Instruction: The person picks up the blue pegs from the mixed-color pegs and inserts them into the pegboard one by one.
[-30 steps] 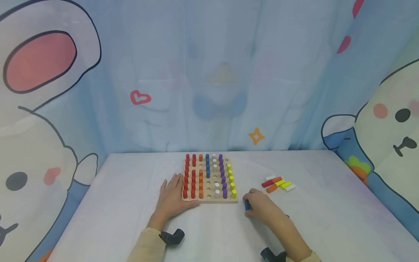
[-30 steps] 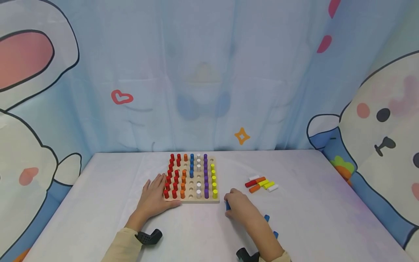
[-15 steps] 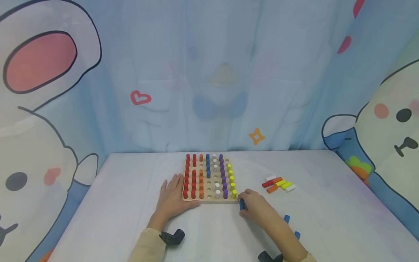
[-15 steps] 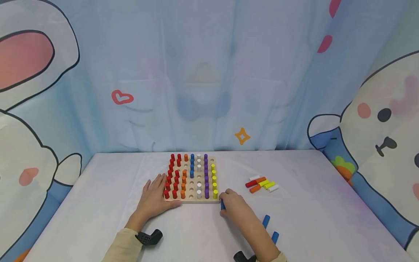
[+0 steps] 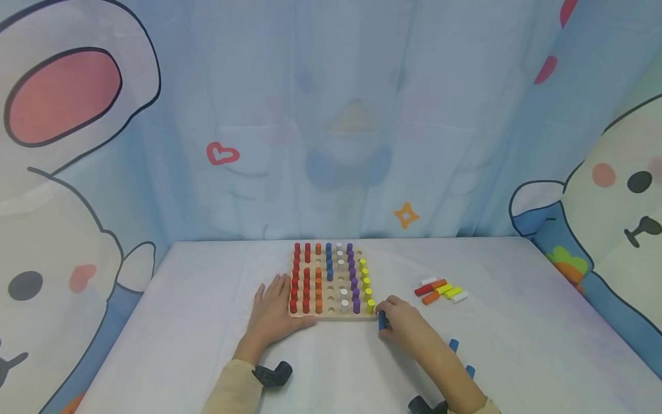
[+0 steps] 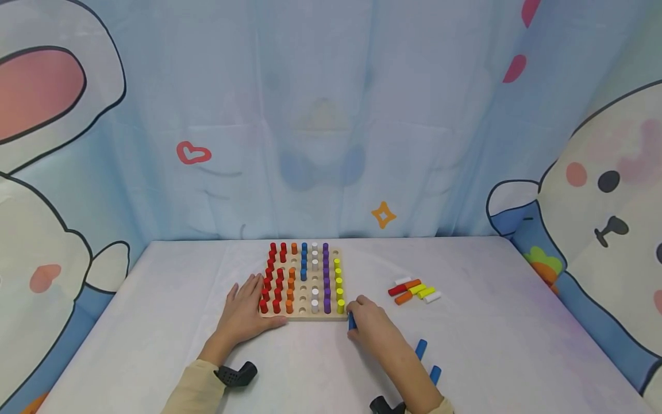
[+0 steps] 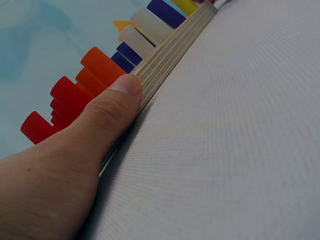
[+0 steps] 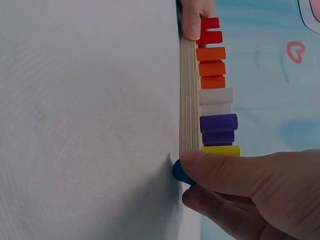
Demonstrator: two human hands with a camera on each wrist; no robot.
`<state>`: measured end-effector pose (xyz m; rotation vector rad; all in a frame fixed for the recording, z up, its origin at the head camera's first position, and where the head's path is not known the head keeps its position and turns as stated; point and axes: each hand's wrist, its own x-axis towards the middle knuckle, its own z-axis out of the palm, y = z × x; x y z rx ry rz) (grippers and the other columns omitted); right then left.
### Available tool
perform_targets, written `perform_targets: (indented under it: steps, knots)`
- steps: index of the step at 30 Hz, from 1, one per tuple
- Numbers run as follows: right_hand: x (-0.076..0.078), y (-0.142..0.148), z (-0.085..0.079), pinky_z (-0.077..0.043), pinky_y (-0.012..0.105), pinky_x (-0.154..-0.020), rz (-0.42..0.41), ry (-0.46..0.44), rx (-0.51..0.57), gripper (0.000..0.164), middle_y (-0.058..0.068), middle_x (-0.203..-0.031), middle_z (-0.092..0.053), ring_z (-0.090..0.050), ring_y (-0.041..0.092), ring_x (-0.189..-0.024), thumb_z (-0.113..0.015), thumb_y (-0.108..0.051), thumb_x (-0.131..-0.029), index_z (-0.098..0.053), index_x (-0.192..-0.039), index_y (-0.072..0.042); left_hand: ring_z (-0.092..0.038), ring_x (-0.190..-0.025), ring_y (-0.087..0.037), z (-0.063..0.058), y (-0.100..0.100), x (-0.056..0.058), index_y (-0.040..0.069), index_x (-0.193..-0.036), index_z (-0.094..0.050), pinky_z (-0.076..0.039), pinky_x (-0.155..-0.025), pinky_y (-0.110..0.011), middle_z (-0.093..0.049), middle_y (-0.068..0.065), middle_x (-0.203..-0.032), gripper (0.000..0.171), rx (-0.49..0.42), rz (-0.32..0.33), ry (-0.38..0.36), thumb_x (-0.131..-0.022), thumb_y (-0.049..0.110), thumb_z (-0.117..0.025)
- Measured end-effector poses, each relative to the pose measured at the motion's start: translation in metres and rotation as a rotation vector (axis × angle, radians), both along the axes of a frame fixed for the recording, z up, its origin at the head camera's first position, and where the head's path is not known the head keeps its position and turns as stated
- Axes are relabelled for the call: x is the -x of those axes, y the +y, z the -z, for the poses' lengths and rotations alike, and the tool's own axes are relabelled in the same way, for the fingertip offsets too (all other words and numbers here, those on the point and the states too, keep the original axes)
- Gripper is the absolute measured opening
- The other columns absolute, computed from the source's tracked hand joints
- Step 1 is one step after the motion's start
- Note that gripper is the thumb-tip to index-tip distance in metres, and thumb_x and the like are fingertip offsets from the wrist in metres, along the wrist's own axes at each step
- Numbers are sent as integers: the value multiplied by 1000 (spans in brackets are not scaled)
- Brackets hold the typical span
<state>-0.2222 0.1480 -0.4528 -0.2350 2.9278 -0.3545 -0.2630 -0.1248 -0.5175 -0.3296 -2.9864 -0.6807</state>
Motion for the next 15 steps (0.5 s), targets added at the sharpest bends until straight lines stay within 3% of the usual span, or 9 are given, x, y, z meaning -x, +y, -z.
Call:
perform_targets:
  steps: [15]
  knots:
    - [2, 1, 6, -56, 38, -85, -14, 54, 30, 43, 6, -105, -62, -61, 17, -92, -80, -15, -75, -62, -113, -7, -17, -147, -26, 1, 0, 0, 4, -150, -24, -9, -119, -53, -24, -10, -157, 120, -1, -6, 2, -65, 80, -61]
